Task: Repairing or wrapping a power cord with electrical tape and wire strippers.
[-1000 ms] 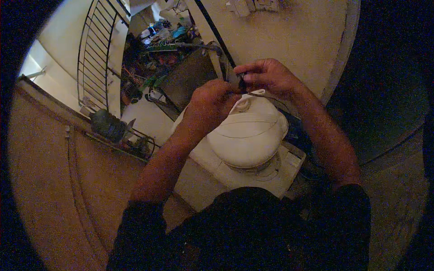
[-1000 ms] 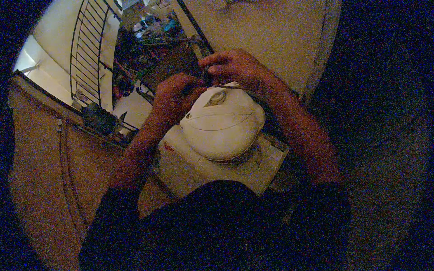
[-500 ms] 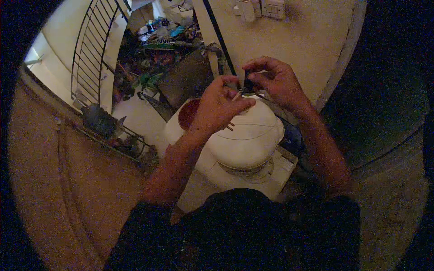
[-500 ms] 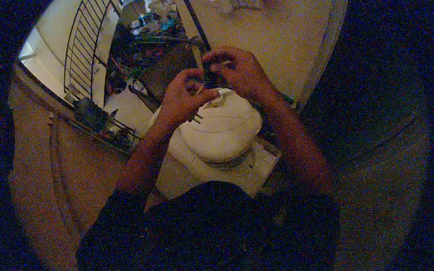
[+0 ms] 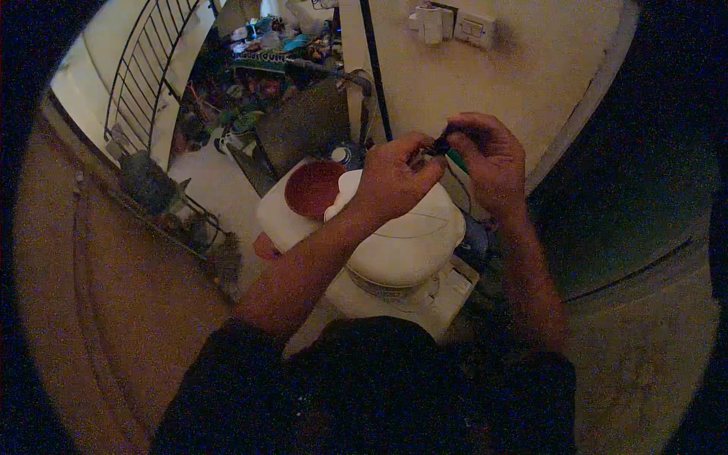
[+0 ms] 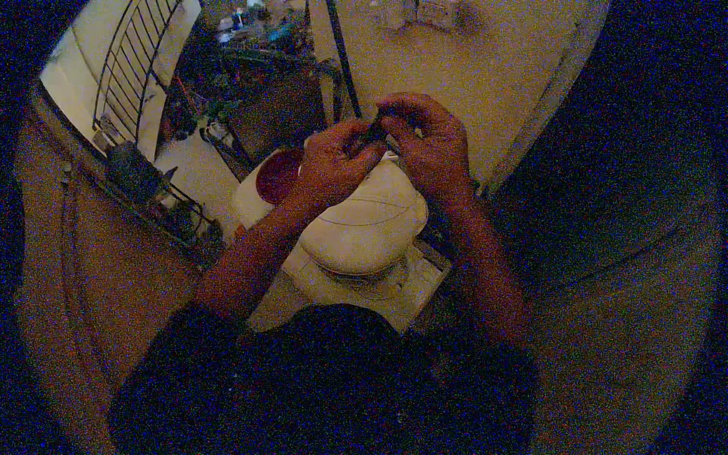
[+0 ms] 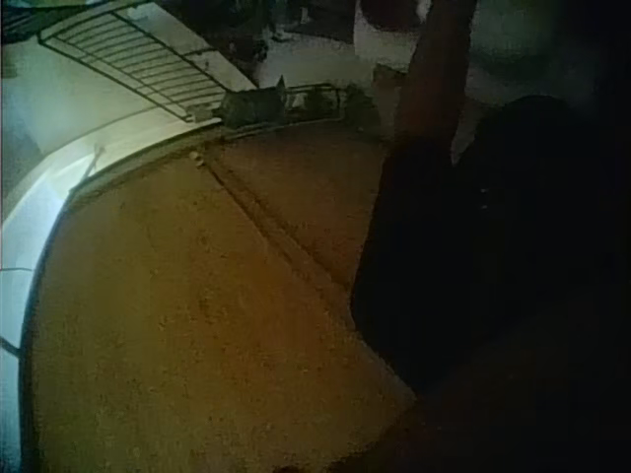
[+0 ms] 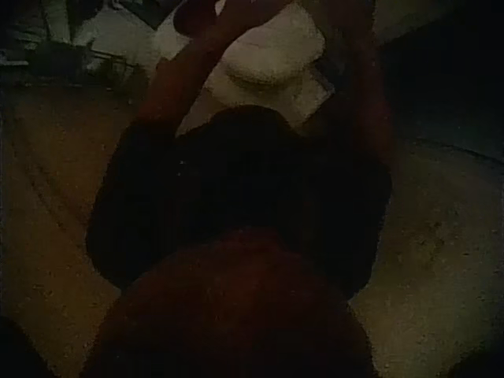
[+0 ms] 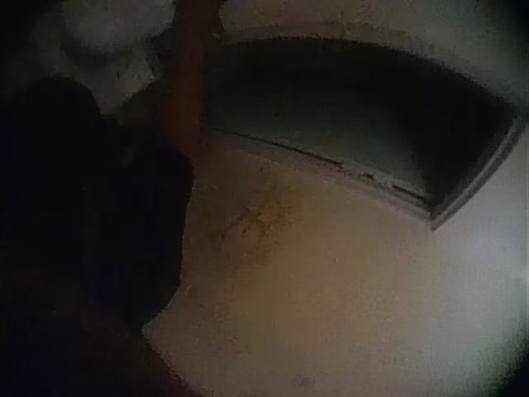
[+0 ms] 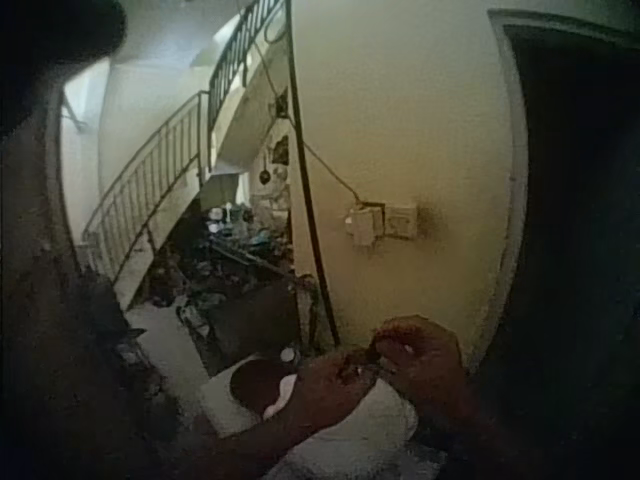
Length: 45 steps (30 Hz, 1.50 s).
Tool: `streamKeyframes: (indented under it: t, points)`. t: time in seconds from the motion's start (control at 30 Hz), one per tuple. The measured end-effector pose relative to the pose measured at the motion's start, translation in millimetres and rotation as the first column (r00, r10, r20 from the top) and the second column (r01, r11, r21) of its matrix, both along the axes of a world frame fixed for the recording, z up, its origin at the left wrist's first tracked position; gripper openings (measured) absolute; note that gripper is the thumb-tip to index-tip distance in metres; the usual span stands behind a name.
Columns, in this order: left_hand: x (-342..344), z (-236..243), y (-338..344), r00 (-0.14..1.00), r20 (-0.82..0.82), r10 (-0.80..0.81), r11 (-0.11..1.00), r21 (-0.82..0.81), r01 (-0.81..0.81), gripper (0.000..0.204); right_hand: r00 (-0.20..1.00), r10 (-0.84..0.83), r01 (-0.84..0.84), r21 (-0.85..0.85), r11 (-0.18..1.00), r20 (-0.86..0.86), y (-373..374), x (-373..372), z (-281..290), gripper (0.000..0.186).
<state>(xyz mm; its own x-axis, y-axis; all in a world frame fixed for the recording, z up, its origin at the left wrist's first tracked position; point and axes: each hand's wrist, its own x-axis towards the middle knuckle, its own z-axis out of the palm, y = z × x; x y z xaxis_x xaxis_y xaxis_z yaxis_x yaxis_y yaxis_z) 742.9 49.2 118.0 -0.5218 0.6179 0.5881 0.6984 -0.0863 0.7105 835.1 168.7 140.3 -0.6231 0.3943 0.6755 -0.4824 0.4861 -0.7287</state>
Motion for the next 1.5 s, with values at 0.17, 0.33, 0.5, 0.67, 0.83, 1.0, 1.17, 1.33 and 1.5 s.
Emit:
streamKeyframes:
  t: [0.17, 0.33, 0.5, 0.67, 0.83, 1.0, 1.17, 1.33, 1.5]
  points:
    - [1.5, -1.4, 1.2, 0.996, 0.023, -0.084, 0.995, 0.061, 0.082, 0.020, 0.994, -0.035, 0.026, -0.094, 0.995, -0.099, -13.4, 6.9, -5.7, 0.017]
    - [0.6, -6.4, 8.6, 0.997, -0.028, -0.068, 0.997, 0.032, 0.068, 0.018, 0.986, -0.081, 0.071, -0.070, 0.995, -0.145, -16.2, 14.2, -10.3, 0.016]
    - [2.8, -7.9, 6.9, 0.990, 0.025, -0.139, 0.990, 0.022, 0.138, 0.016, 0.980, -0.086, 0.063, -0.132, 0.989, -0.179, -19.4, 19.5, -13.9, 0.015]
    - [5.9, -6.0, 3.7, 0.990, 0.016, -0.142, 0.990, 0.022, 0.141, 0.016, 0.973, -0.105, 0.087, -0.093, 0.992, -0.207, -26.8, 30.2, -11.7, 0.014]
    - [5.0, -8.3, 2.1, 0.985, 0.044, -0.166, 0.986, 0.033, 0.165, 0.016, 0.968, -0.107, 0.120, 0.044, 0.992, -0.226, -20.0, 36.6, -21.4, 0.021]
    - [3.3, -9.7, -6.7, 0.974, 0.041, -0.223, 0.975, 0.000, 0.223, 0.015, 0.975, -0.152, 0.201, 0.357, 0.912, -0.162, -22.8, 56.1, -36.4, 0.013]
    - [3.0, -11.6, -24.9, 0.963, 0.154, -0.222, 0.966, -0.102, 0.239, 0.016, 0.966, -0.154, 0.252, 0.616, 0.746, -0.210, -38.8, 66.0, -27.3, 0.016]
    - [-8.5, 5.2, -42.6, 0.765, 0.570, -0.299, 0.741, -0.367, 0.563, 0.018, 0.966, -0.176, 0.258, 0.710, 0.655, -0.188, -49.5, 76.9, -33.8, 0.022]
    - [-24.9, -10.6, -38.8, 0.132, 0.931, -0.339, 0.474, 0.048, 0.879, 0.021, 0.979, -0.106, 0.199, 0.690, 0.696, -0.176, -62.3, 82.1, -42.0, 0.016]
